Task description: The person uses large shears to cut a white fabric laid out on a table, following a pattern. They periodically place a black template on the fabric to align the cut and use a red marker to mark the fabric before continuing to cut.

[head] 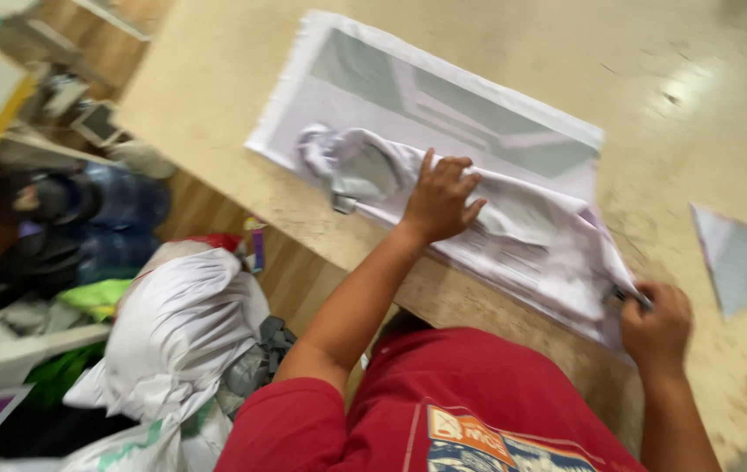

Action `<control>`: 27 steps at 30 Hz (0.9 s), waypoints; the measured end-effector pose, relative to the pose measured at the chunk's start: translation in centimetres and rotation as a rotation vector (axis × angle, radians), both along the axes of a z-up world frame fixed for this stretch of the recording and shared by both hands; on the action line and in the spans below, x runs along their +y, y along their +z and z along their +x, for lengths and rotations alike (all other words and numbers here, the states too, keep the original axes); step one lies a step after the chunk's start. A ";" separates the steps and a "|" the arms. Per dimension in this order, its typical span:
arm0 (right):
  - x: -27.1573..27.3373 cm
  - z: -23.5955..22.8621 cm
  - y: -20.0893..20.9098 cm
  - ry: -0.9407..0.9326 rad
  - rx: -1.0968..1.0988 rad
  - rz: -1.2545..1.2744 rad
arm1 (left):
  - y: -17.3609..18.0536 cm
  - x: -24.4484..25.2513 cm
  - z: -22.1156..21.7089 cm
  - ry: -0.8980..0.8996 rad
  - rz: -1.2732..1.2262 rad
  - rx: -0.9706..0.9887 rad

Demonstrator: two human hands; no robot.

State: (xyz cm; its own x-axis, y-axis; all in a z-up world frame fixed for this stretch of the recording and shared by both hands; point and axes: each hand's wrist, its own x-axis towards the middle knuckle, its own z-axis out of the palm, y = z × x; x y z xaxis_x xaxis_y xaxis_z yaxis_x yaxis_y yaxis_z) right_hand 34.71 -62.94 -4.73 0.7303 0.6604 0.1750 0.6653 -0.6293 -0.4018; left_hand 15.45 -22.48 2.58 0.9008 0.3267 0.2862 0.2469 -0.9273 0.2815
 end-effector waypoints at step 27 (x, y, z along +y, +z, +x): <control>-4.0 9.7 5.0 -0.743 0.183 -0.003 | -0.7 -4.2 0.3 -0.049 -0.106 -0.044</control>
